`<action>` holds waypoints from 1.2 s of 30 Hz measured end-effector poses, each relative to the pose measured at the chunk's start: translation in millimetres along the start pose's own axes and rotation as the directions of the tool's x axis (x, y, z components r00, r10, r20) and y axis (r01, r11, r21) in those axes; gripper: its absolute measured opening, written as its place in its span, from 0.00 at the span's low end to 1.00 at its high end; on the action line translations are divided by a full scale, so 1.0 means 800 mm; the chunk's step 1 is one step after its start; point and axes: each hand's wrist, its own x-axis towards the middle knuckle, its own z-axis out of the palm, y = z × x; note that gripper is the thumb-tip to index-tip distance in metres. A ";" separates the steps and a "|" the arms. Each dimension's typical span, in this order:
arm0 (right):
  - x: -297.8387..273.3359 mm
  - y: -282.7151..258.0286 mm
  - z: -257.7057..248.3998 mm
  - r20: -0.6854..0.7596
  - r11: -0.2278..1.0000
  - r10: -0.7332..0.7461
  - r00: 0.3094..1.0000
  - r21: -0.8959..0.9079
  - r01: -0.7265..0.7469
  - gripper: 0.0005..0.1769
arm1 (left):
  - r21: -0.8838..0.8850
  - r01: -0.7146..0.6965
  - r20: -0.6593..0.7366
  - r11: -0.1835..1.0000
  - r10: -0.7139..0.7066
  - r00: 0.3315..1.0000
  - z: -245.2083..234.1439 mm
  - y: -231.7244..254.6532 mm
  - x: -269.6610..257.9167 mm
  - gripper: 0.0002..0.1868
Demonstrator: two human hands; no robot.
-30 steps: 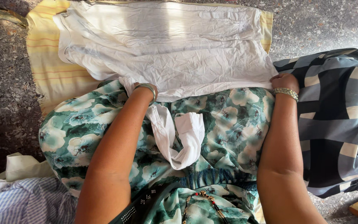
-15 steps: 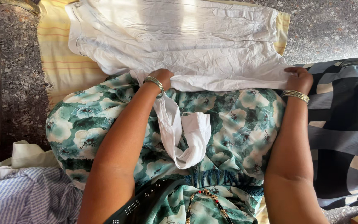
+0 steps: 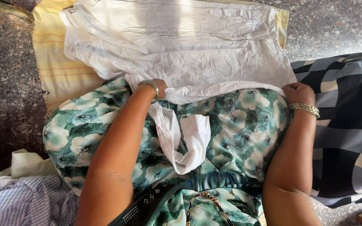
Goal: The person folds a white shirt on a mat on the floor by smoothing the fabric, folding in the sleeves and sides, and rolling or folding the garment into a compact bundle.
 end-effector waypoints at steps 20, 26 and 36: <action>0.040 -0.002 0.026 -0.206 0.906 -0.010 0.979 0.412 0.096 0.22 | -0.368 -0.183 -0.124 0.912 0.147 0.981 0.001 0.044 0.009 0.65; 0.033 -0.034 0.019 -0.329 0.981 -0.181 0.927 0.002 0.192 0.15 | -0.242 -0.177 0.127 0.954 0.212 0.969 0.014 0.068 0.013 0.65; 0.012 -0.245 0.078 0.223 0.806 -0.592 0.775 0.194 0.559 0.17 | -0.552 -0.166 -0.431 0.817 -0.109 0.896 0.001 0.048 0.026 0.25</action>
